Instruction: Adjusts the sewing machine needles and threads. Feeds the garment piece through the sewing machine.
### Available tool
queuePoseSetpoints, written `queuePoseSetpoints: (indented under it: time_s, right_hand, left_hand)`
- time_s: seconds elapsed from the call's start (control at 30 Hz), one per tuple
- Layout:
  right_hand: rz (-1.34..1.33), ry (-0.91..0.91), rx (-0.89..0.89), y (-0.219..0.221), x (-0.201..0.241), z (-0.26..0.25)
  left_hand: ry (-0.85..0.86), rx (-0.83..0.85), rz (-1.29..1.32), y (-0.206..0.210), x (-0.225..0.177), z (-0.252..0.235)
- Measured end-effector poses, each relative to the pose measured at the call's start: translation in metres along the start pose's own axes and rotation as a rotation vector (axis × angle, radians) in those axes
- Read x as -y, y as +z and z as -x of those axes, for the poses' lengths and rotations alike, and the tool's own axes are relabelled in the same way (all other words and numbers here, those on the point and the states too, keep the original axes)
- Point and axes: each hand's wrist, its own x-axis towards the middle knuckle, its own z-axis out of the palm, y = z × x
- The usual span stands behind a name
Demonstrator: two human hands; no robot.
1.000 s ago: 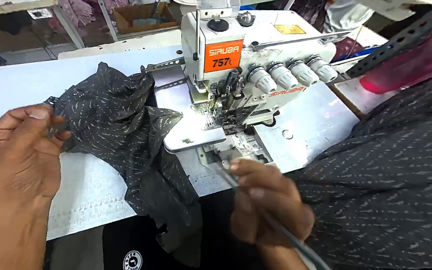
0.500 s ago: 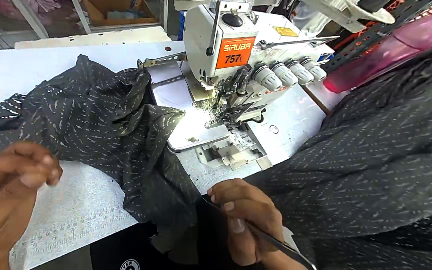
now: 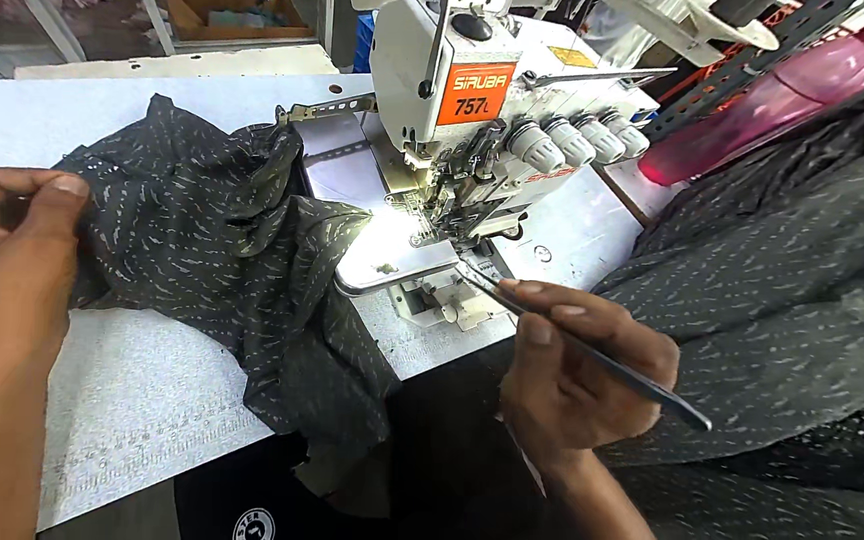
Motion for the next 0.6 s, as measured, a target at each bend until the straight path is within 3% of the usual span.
queuePoseSetpoints:
  time_s: [0.1,0.17,0.27,0.4,0.5,0.6]
  right_hand:
    - [0.01,-0.019,-0.053,0.002,-0.001,-0.007]
    - [0.023,-0.049,-0.069,0.0,-0.003,-0.01]
    - [0.044,-0.046,-0.06,-0.007,-0.009,-0.008]
    - [0.003,0.01,-0.043,-0.016,-0.006,-0.002]
    - [-0.041,0.08,-0.032,-0.02,-0.004,0.008]
    - [0.038,0.133,0.002,-0.026,-0.005,0.02]
  left_hand:
    - [0.083,0.087,-0.289,0.001,-0.003,-0.013]
    - [0.231,0.116,-0.397,0.001,-0.023,0.004]
    - [0.459,0.111,-0.286,0.009,-0.06,0.06]
    - [0.408,0.384,-0.255,0.041,-0.081,0.132]
    - [0.445,0.317,-0.442,0.068,-0.053,0.145]
    - [0.482,0.232,-0.452,0.057,-0.056,0.123]
